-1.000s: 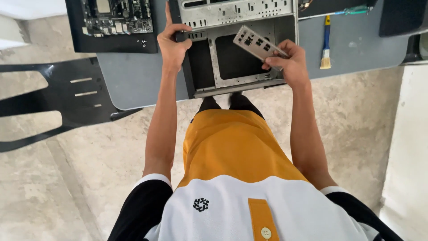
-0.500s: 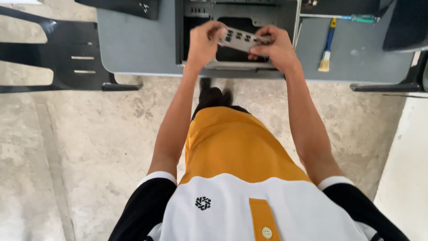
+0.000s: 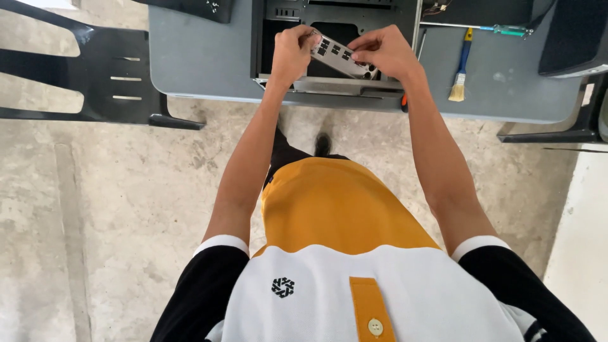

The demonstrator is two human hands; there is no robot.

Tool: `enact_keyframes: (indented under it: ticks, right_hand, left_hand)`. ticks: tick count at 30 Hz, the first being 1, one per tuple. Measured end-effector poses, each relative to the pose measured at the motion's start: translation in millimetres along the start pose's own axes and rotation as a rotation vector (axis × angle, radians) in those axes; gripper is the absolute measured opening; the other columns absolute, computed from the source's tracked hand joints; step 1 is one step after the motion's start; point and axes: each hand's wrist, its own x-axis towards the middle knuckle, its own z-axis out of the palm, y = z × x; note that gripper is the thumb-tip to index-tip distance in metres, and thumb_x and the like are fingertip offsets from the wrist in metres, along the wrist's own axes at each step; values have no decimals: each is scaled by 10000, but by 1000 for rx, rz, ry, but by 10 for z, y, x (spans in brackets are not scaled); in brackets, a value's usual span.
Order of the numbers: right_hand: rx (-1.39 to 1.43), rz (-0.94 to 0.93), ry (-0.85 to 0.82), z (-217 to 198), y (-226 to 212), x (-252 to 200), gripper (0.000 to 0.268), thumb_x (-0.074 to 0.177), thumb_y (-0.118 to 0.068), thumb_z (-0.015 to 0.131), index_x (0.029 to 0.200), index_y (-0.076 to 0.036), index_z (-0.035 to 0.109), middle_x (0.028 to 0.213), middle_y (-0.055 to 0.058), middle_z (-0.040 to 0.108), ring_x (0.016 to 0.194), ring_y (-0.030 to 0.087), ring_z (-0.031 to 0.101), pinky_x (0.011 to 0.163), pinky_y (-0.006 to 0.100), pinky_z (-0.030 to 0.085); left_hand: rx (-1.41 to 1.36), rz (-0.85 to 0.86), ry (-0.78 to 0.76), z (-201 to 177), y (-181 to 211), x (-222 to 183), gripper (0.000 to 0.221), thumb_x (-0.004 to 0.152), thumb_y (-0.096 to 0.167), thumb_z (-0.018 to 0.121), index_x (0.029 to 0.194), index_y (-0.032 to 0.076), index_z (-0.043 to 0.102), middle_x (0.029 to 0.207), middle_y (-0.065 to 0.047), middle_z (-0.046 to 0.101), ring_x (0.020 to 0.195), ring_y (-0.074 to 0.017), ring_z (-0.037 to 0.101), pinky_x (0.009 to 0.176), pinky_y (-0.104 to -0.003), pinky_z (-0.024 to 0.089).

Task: Disassembling a computer case and installing a motherboard into the chassis.

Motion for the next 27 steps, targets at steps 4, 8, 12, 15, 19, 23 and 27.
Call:
enact_keyframes:
  ticks: [4,8,12,15,19,23,27]
  right_hand:
    - [67,-52,93,56,228,124,157,1258,-36,886,1400,8,936,1154,192,925,1063,300,899,1046,495,807]
    - [202,-74,145,188,283,147,113,1302,-57,844,1406,-18,864,1250,193,886,1160,332,882,1074,549,810]
    - [399,32,87,329,271,186,99,1228,4,902,1301,-15,838,1092,169,907,1002,262,917,1005,422,804]
    - [391,50,43,336,184,151,126,1242,-48,894,1329,-42,803,1127,162,894,1105,283,919,1102,447,817]
    - [294,80,-2,340,136,141,122,1267,-88,865,1351,-67,778,1119,159,891,1093,309,910,1053,485,836]
    - [306,75,8,340,138,127,127,1258,-82,886,1332,-56,786,1082,148,894,1048,284,905,1015,450,834]
    - [311,85,14,341,140,131,118,1249,-72,899,1313,-63,800,1078,138,899,1025,266,903,976,426,821]
  left_hand:
    - [-31,-7,18,-49,-32,-55,454,1240,467,865,1470,76,842,959,-28,875,664,-151,786,589,-352,652]
    - [-143,84,-84,-150,142,-26,494,1229,552,856,1410,93,884,1001,-65,974,942,-224,961,835,-408,800]
    - [-148,-33,-138,-169,252,6,208,1210,243,869,1214,40,918,1024,-79,985,867,-171,970,847,-337,819]
    - [-98,-3,-106,-132,180,4,221,1217,247,855,1237,39,926,1014,-69,976,858,-169,952,844,-329,801]
    - [-49,36,-86,-80,151,-7,230,1236,243,826,1256,30,911,1016,-75,939,878,-198,893,838,-359,765]
    - [-45,46,-87,-82,180,-20,209,1235,228,828,1224,37,911,998,-64,935,855,-186,880,809,-350,747]
    - [-21,51,-85,-63,141,-13,218,1237,235,831,1247,33,913,1046,-76,938,891,-213,880,828,-372,744]
